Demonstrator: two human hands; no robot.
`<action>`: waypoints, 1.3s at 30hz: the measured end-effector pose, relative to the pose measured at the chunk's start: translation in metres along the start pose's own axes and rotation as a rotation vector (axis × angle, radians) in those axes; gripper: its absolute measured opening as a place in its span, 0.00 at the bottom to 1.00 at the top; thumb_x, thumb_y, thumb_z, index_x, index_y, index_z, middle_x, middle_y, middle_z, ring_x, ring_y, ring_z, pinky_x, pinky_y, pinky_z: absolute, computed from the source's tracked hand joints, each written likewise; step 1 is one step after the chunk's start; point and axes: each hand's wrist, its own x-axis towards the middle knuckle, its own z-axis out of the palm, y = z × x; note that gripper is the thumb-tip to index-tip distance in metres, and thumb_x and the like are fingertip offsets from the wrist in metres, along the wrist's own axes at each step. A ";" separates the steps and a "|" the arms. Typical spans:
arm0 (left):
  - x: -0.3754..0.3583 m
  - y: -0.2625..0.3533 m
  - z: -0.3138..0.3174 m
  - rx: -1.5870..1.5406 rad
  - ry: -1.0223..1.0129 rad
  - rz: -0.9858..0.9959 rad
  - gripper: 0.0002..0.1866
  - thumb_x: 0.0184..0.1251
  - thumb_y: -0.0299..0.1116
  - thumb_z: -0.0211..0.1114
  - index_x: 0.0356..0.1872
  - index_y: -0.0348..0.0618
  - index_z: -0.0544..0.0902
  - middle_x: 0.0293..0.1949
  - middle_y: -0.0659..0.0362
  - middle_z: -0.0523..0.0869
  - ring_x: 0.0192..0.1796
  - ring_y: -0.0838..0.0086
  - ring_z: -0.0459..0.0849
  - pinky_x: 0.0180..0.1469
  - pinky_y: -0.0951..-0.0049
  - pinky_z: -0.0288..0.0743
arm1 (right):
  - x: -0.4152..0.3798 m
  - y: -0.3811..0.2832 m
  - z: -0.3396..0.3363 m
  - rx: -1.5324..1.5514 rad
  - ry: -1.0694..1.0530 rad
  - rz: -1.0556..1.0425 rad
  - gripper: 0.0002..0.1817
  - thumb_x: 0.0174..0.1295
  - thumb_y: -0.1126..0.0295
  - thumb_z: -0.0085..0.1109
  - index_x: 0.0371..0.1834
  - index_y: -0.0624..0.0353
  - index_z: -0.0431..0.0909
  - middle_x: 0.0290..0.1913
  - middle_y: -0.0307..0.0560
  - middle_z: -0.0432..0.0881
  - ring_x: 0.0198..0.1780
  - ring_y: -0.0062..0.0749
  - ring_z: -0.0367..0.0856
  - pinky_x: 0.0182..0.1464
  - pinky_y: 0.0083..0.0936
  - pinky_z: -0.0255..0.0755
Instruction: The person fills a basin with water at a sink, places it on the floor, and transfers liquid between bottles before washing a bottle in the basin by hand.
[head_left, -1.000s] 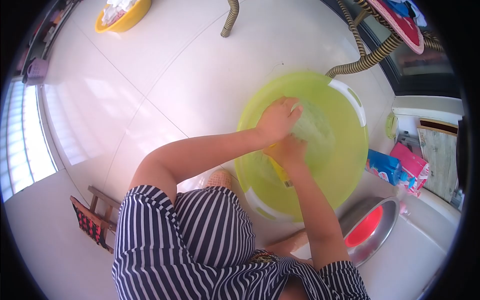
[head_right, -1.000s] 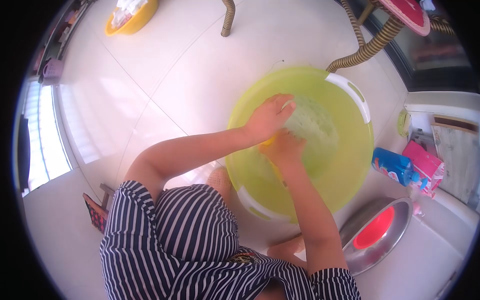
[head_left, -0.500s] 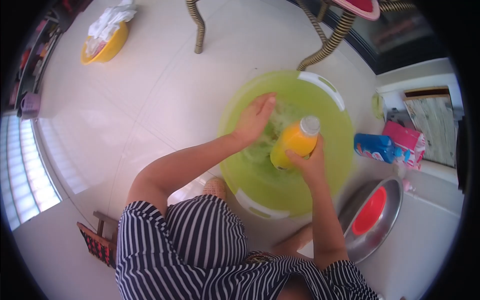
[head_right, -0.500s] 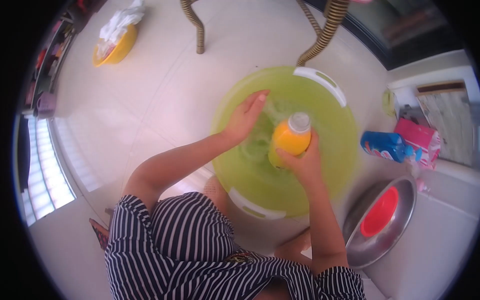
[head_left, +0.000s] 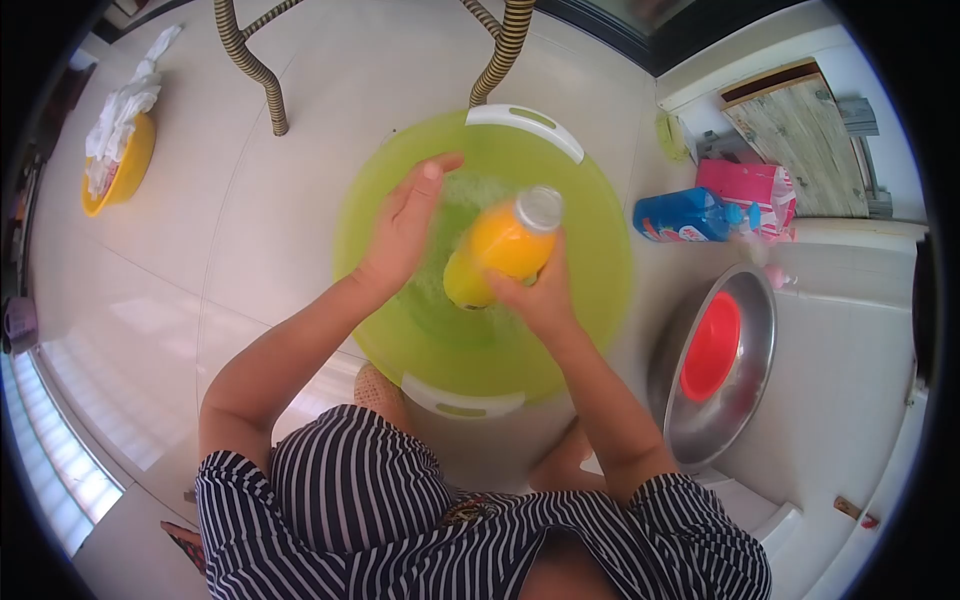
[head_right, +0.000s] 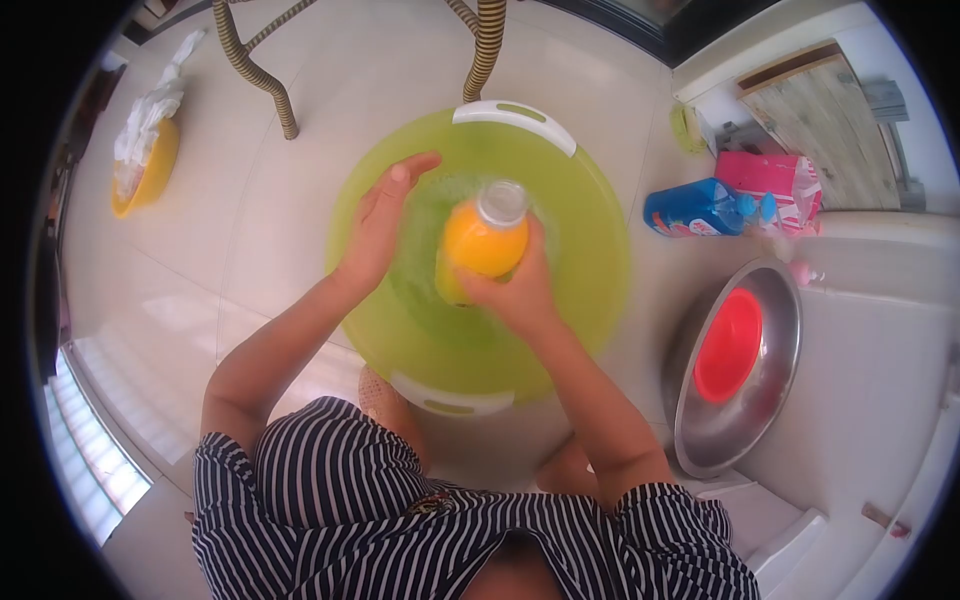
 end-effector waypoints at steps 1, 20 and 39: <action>-0.002 0.005 0.001 0.000 -0.009 0.001 0.36 0.84 0.58 0.36 0.69 0.36 0.74 0.69 0.52 0.76 0.74 0.64 0.69 0.79 0.65 0.54 | -0.001 -0.004 0.002 0.050 -0.016 0.062 0.55 0.46 0.57 0.81 0.74 0.66 0.57 0.64 0.62 0.74 0.68 0.47 0.74 0.68 0.38 0.69; -0.031 0.060 0.025 0.268 0.126 0.348 0.06 0.74 0.27 0.64 0.42 0.37 0.87 0.39 0.58 0.83 0.41 0.75 0.83 0.48 0.74 0.78 | -0.017 0.037 -0.013 1.254 -0.353 0.671 0.38 0.73 0.42 0.51 0.78 0.54 0.58 0.72 0.48 0.68 0.73 0.49 0.66 0.73 0.52 0.62; -0.025 -0.074 0.031 -0.793 0.170 -0.690 0.24 0.84 0.43 0.42 0.71 0.40 0.68 0.69 0.50 0.75 0.68 0.59 0.76 0.68 0.54 0.74 | -0.020 -0.053 -0.033 -0.289 0.438 -0.407 0.37 0.51 0.57 0.77 0.67 0.50 0.77 0.69 0.56 0.71 0.67 0.55 0.70 0.67 0.46 0.67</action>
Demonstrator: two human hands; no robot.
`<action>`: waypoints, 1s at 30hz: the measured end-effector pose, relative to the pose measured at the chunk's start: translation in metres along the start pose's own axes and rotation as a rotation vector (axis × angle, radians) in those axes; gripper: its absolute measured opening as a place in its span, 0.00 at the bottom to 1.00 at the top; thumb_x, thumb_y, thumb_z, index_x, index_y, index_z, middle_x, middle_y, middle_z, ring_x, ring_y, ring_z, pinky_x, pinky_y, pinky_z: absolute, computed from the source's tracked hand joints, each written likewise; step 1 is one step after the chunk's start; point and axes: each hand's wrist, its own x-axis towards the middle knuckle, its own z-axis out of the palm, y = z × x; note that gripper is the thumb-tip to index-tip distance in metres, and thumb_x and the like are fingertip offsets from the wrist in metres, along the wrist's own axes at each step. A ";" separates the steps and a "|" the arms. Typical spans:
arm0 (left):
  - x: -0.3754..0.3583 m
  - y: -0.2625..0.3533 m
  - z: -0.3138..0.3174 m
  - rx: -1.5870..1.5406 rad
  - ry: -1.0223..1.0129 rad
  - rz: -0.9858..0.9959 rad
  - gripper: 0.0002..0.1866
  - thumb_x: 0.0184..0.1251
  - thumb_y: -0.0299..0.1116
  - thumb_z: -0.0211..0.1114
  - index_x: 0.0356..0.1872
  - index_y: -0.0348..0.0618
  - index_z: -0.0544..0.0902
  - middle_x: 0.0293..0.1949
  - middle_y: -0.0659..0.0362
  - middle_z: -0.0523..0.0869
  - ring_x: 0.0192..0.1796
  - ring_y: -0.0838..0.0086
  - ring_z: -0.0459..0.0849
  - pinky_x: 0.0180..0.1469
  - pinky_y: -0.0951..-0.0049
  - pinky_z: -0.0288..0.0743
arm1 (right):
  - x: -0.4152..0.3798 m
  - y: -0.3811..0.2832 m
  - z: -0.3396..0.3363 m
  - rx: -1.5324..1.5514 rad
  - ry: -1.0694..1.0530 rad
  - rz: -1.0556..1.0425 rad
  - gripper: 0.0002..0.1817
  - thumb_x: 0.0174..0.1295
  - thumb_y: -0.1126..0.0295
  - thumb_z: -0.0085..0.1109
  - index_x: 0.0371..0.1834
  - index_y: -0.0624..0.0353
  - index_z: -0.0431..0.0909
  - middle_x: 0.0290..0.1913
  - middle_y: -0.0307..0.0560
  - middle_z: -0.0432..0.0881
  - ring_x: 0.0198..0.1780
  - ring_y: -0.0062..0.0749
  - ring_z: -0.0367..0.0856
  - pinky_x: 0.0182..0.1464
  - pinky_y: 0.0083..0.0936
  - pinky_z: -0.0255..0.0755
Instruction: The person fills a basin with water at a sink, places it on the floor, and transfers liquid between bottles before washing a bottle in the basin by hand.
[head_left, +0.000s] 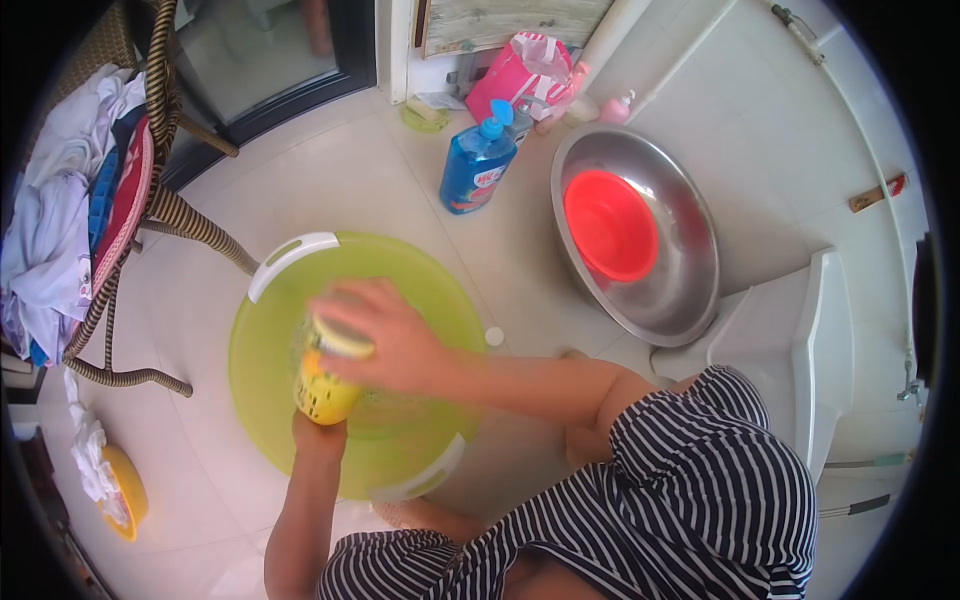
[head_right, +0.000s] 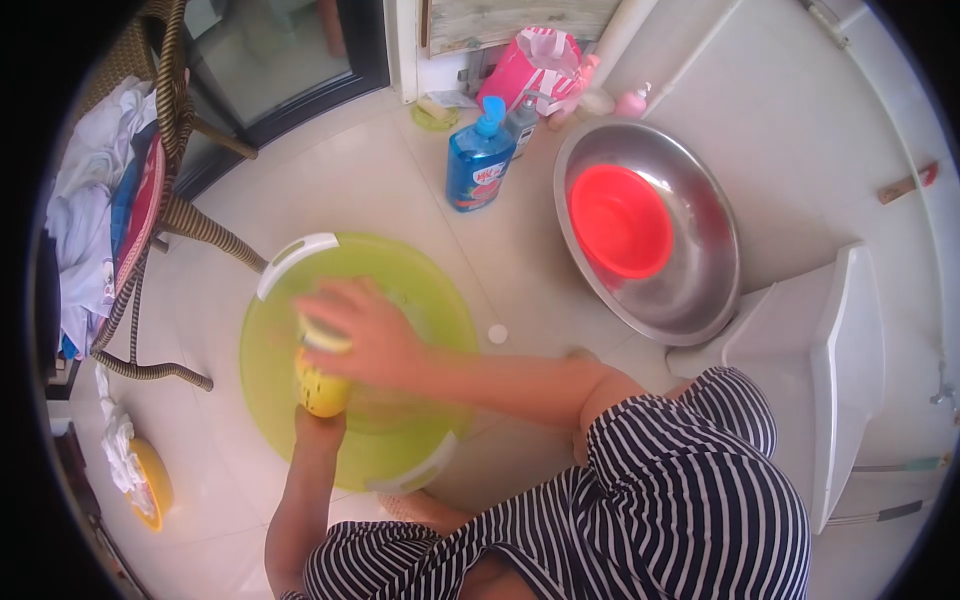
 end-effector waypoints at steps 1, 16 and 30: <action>0.009 -0.009 -0.018 0.040 0.026 -0.054 0.24 0.84 0.41 0.42 0.71 0.39 0.67 0.68 0.50 0.75 0.68 0.60 0.76 0.68 0.54 0.74 | 0.001 0.005 0.000 0.002 0.005 -0.006 0.37 0.51 0.57 0.77 0.67 0.50 0.77 0.69 0.56 0.71 0.67 0.55 0.70 0.67 0.46 0.67; -0.053 0.013 0.039 0.027 -0.108 0.059 0.26 0.83 0.49 0.42 0.69 0.42 0.70 0.64 0.55 0.79 0.65 0.63 0.79 0.67 0.58 0.75 | 0.018 -0.043 -0.042 -0.043 0.151 -0.299 0.36 0.47 0.59 0.76 0.63 0.56 0.80 0.66 0.57 0.76 0.62 0.59 0.75 0.62 0.45 0.73; -0.049 0.048 0.047 0.088 -0.496 0.201 0.24 0.84 0.42 0.42 0.75 0.46 0.65 0.70 0.54 0.74 0.70 0.65 0.75 0.72 0.60 0.71 | -0.005 -0.024 -0.020 0.021 0.303 -0.527 0.33 0.47 0.62 0.77 0.61 0.51 0.82 0.66 0.52 0.76 0.59 0.57 0.76 0.61 0.47 0.73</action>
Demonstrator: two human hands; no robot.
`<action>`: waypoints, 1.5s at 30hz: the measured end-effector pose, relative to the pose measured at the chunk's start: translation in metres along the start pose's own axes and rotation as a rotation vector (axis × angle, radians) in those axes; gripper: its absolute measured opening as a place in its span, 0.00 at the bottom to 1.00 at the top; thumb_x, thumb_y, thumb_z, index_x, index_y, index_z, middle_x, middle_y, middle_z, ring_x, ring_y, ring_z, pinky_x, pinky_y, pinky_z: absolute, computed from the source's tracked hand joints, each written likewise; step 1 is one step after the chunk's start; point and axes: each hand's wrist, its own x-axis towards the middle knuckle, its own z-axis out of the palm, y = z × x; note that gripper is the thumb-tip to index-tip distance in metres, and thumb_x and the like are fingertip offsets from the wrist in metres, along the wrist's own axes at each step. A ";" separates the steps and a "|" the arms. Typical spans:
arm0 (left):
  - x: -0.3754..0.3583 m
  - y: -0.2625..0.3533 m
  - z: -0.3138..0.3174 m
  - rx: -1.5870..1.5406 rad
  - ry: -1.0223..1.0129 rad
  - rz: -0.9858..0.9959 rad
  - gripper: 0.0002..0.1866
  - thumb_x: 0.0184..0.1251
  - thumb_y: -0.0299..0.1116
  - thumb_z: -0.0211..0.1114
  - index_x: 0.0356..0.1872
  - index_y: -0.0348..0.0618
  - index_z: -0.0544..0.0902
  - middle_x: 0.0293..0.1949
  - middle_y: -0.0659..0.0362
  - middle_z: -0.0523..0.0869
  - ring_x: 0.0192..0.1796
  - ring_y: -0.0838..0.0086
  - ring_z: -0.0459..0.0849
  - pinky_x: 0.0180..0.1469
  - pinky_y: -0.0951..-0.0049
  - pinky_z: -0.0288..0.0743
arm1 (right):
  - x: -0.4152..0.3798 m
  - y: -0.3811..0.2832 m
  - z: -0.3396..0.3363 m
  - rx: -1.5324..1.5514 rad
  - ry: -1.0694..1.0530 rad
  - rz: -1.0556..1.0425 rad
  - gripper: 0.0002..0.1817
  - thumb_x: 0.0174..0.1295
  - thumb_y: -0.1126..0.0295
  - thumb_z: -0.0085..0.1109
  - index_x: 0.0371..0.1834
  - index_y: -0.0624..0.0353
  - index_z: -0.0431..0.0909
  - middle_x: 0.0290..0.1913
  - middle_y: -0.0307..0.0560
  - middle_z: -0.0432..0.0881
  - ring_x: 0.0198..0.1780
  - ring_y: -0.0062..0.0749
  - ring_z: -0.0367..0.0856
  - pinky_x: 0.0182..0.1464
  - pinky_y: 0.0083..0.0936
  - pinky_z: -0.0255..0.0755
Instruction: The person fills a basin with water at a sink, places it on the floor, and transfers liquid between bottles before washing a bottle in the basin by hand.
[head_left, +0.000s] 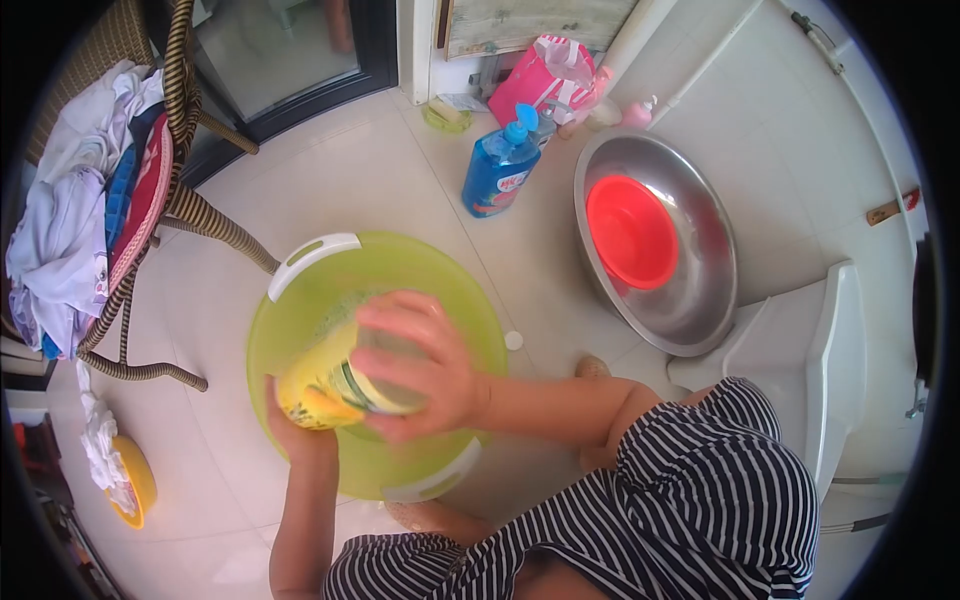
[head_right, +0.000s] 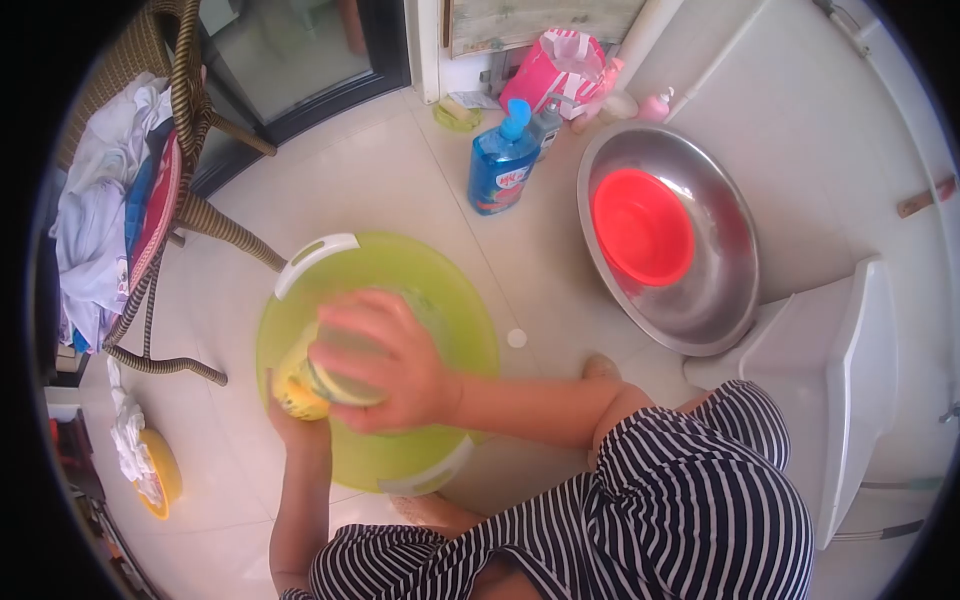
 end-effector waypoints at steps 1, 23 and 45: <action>-0.002 -0.025 0.001 -0.046 0.267 -0.099 0.24 0.84 0.42 0.43 0.73 0.43 0.66 0.68 0.51 0.76 0.68 0.64 0.76 0.70 0.60 0.72 | -0.006 0.009 0.006 0.001 0.003 -0.009 0.33 0.47 0.62 0.77 0.61 0.51 0.82 0.66 0.52 0.76 0.59 0.57 0.76 0.61 0.47 0.73; 0.010 -0.050 -0.047 0.070 0.285 -0.384 0.18 0.79 0.40 0.56 0.58 0.36 0.78 0.56 0.51 0.85 0.59 0.65 0.84 0.62 0.66 0.80 | 0.039 0.014 -0.026 -0.117 -0.376 0.028 0.33 0.43 0.70 0.78 0.59 0.56 0.83 0.64 0.55 0.76 0.61 0.51 0.76 0.62 0.41 0.73; 0.008 -0.037 -0.023 -0.022 0.046 -0.326 0.25 0.84 0.52 0.42 0.66 0.43 0.71 0.53 0.56 0.86 0.47 0.71 0.89 0.50 0.68 0.86 | 0.039 0.006 -0.014 0.352 -0.430 0.371 0.60 0.47 0.59 0.83 0.81 0.61 0.52 0.73 0.54 0.65 0.74 0.45 0.66 0.73 0.40 0.63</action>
